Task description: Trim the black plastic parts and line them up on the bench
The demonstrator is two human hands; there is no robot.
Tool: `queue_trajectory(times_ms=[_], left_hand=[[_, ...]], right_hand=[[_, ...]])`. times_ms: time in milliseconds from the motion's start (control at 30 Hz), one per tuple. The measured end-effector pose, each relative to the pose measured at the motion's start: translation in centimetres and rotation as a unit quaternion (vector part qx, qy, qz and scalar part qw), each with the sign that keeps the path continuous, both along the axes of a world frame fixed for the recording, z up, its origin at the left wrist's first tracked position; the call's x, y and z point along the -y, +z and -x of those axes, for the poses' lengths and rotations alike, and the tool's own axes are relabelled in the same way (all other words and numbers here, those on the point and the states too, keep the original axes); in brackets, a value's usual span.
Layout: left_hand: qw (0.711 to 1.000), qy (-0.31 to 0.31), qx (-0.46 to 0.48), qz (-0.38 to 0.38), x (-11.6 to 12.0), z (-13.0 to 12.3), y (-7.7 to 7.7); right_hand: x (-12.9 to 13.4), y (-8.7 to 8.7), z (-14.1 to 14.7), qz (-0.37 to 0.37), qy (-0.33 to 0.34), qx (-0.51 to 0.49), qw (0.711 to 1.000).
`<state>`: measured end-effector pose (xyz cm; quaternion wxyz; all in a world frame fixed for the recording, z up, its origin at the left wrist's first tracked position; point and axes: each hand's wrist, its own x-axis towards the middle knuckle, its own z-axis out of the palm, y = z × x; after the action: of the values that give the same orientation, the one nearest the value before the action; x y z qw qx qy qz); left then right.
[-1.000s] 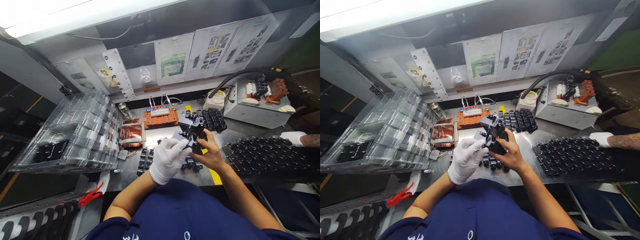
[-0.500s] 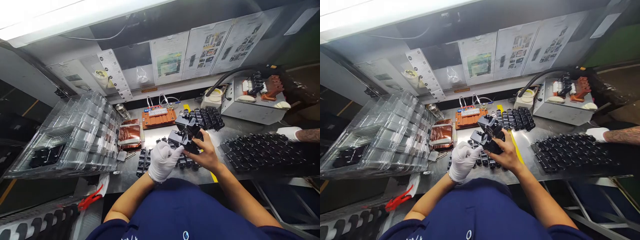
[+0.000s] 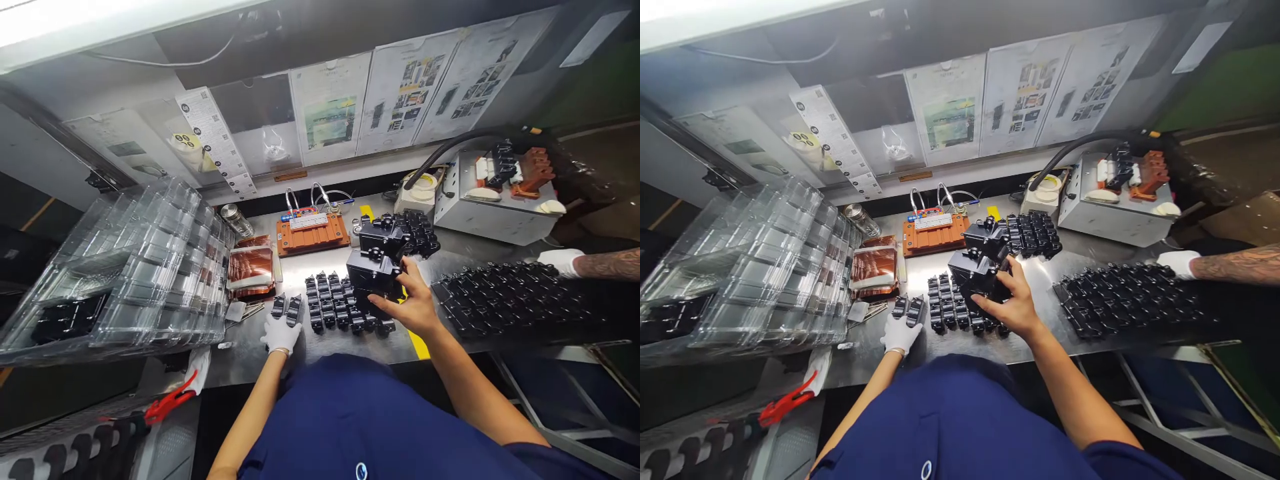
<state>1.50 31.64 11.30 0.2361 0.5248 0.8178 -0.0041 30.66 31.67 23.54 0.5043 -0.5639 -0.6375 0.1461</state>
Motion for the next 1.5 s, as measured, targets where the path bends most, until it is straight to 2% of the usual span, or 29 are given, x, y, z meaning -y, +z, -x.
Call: queue_trajectory(times_ms=[67, 133, 200, 300, 367, 467, 600, 800, 1033, 1200, 1500], left_hand=[[1.000, 0.006, 0.006, -0.011, -0.7, -0.3, 0.0], [0.999, 0.005, 0.021, -0.027, -1.2, -0.4, 0.7], [0.997, -0.008, 0.039, -0.058, -1.4, -0.5, 2.0], [0.988, -0.040, 0.071, -0.131, -0.9, -1.0, 5.1], [0.969, -0.064, 0.106, -0.216, -0.6, -1.5, 7.6], [0.918, -0.112, 0.149, -0.350, -0.3, -2.4, 11.0], [0.874, -0.163, 0.143, -0.435, -0.3, -3.2, 13.7], [0.855, -0.188, 0.146, -0.461, 0.0, -3.6, 14.6], [0.887, -0.150, 0.145, -0.412, 0.7, -3.6, 15.1], [0.883, -0.141, 0.162, -0.418, 1.0, -3.4, 15.4], [0.882, -0.129, 0.171, -0.419, 1.5, -3.5, 15.9]], right_hand=[[-0.1, 0.0, 0.1, -0.001, 0.009, -0.003, 1.000], [0.0, 0.1, 0.0, 0.002, 0.015, -0.003, 1.000], [0.1, 0.2, -0.5, -0.001, 0.026, 0.000, 1.000], [0.3, 0.2, -1.2, -0.013, 0.045, 0.000, 0.999], [0.3, 0.1, -1.4, -0.020, 0.048, -0.008, 0.999], [0.1, 0.2, -1.2, -0.033, 0.058, -0.012, 0.998], [-0.1, 0.7, -0.4, -0.043, 0.087, 0.006, 0.995], [0.0, 0.9, 0.3, -0.047, 0.090, 0.022, 0.995], [0.0, 0.9, 1.0, -0.019, 0.091, 0.024, 0.995], [0.2, 0.9, 1.3, 0.010, 0.075, 0.024, 0.997], [0.5, -0.1, 0.8, 0.007, 0.061, 0.040, 0.997]])
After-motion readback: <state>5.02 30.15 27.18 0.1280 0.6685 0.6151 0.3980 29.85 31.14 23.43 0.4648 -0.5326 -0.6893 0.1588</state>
